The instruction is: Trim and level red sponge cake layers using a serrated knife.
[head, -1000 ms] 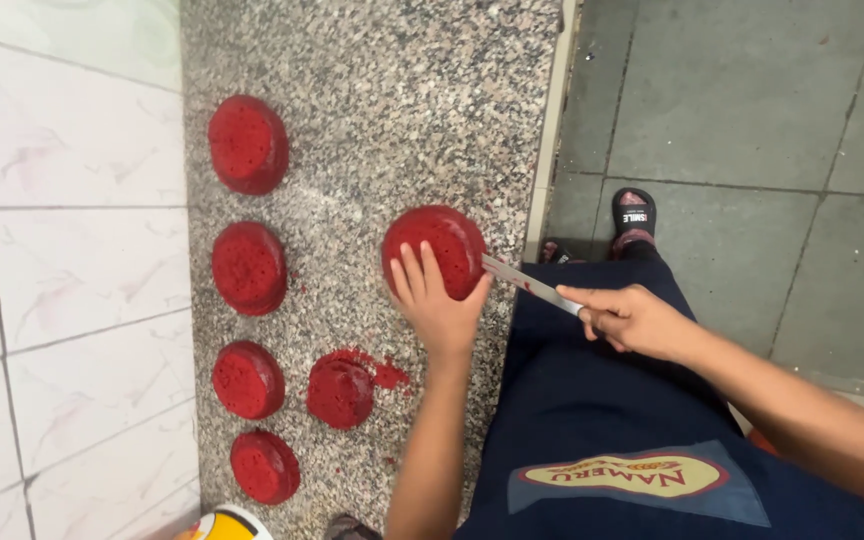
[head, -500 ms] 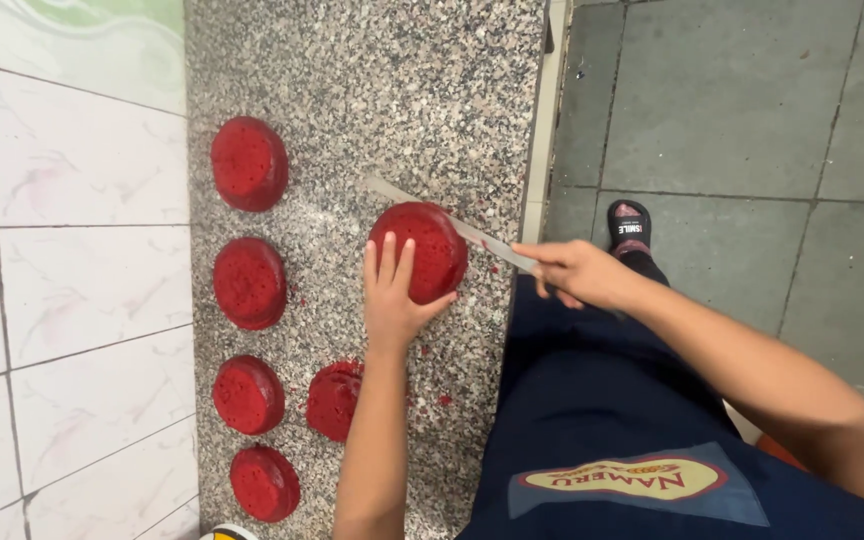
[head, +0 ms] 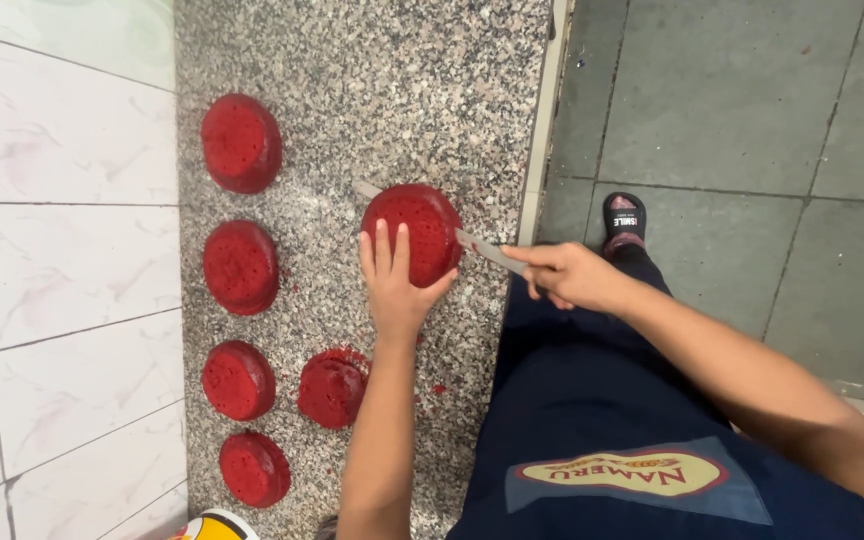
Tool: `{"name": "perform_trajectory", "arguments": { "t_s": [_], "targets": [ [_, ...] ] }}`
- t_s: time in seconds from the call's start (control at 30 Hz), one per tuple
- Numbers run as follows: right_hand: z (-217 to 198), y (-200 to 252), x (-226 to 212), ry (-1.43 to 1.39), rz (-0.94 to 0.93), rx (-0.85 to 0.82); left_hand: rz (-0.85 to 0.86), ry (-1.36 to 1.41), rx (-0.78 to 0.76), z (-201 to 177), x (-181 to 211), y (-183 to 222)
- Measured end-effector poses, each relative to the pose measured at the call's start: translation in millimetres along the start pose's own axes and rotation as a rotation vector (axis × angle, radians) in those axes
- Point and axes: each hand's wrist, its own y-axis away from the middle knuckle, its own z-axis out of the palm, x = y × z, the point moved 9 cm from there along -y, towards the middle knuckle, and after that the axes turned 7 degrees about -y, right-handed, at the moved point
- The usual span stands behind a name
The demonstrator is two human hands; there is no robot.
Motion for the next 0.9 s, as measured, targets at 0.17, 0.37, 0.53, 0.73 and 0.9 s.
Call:
{"name": "perform_trajectory", "arguments": {
  "t_s": [0.17, 0.37, 0.53, 0.73, 0.9],
  "targets": [
    [-12.7, 56.1, 35.4, 0.064, 0.052, 0.024, -0.127, -0.021, -0.032, 8.6, 10.3, 3.3],
    [-35.2, 56.1, 31.2, 0.017, 0.077, 0.107, -0.430, 0.131, -0.157, 8.6, 60.7, 17.6],
    [-40.1, 10.4, -8.2, 0.009, 0.042, 0.094, -0.274, 0.020, -0.230, -0.7, 41.6, 8.7],
    [-35.6, 4.4, -20.1, -0.028, -0.010, 0.028, -0.055, -0.081, -0.171, 8.5, -14.2, -19.4],
    [-48.4, 62.3, 23.0, 0.074, 0.123, 0.087, -0.038, 0.048, -0.086, 10.5, -15.5, -16.1]
  ]
}}
